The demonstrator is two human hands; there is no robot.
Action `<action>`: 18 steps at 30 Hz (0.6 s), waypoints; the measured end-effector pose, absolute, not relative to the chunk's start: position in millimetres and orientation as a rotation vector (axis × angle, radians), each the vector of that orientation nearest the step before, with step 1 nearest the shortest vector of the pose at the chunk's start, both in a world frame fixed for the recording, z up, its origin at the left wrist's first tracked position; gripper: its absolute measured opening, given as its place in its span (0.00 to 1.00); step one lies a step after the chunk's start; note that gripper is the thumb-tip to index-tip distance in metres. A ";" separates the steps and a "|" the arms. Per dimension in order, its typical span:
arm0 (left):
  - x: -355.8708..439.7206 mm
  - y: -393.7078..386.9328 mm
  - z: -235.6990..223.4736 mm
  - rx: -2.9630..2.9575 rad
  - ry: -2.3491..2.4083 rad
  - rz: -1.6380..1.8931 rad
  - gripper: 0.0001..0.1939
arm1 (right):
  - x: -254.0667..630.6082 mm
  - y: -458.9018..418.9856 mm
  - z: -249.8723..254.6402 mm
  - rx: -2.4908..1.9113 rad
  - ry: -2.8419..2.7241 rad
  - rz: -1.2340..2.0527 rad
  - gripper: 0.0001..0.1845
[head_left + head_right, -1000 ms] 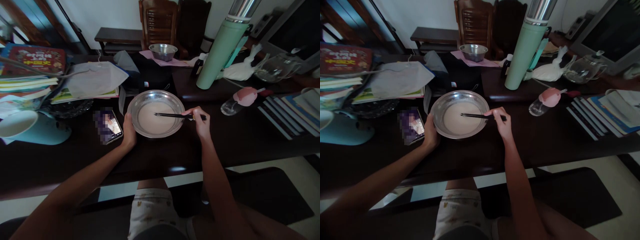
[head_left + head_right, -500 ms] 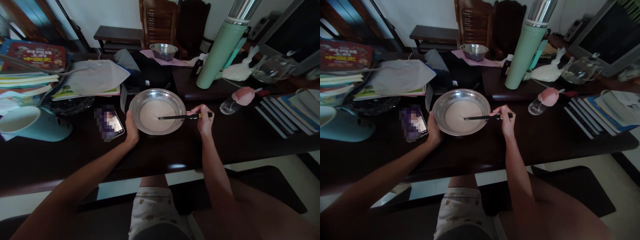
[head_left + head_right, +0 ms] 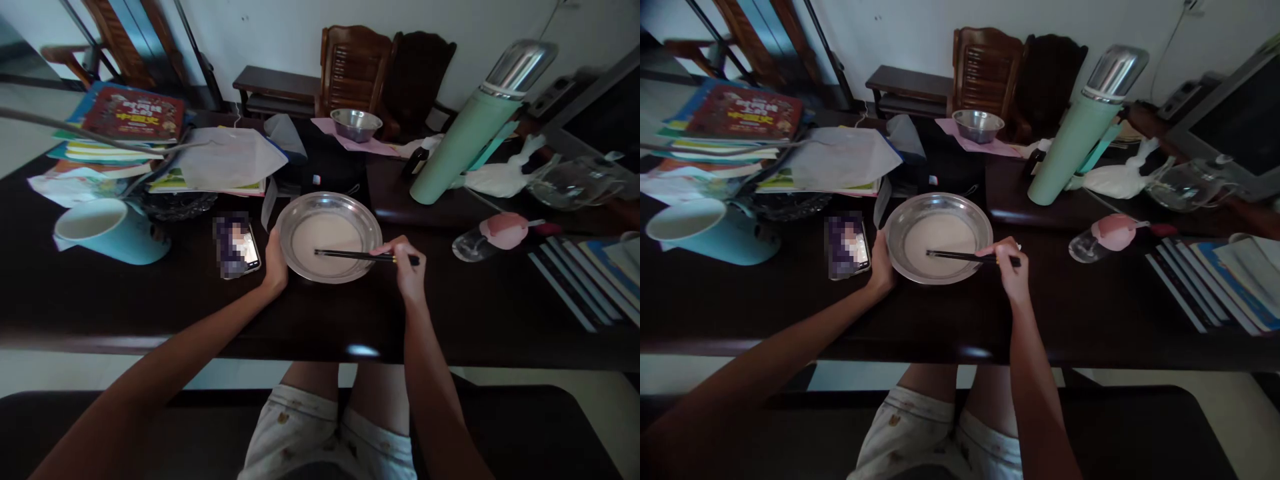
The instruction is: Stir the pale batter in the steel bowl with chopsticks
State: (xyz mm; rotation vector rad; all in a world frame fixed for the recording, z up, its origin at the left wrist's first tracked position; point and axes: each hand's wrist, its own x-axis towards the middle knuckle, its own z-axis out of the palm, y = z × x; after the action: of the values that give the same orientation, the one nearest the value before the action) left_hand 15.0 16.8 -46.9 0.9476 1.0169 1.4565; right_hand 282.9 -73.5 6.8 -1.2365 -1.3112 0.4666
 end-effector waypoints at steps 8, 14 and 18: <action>15.1 14.0 -48.3 0.980 1.062 1.450 0.28 | 286.1 -75.8 5.9 -1.262 -1.192 0.350 0.31; 12.0 9.3 -48.1 1.030 1.098 1.476 0.29 | 282.7 -74.6 6.2 -1.251 -1.433 0.483 0.28; 10.6 6.7 -45.8 1.072 1.121 1.461 0.28 | 281.8 -73.4 10.5 -1.296 -1.295 0.352 0.30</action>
State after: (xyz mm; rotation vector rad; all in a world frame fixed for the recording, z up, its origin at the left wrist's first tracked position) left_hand 10.6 6.7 -45.8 1.0723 1.1213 1.4611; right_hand 281.8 -73.4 10.5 -1.2956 -1.2948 0.3516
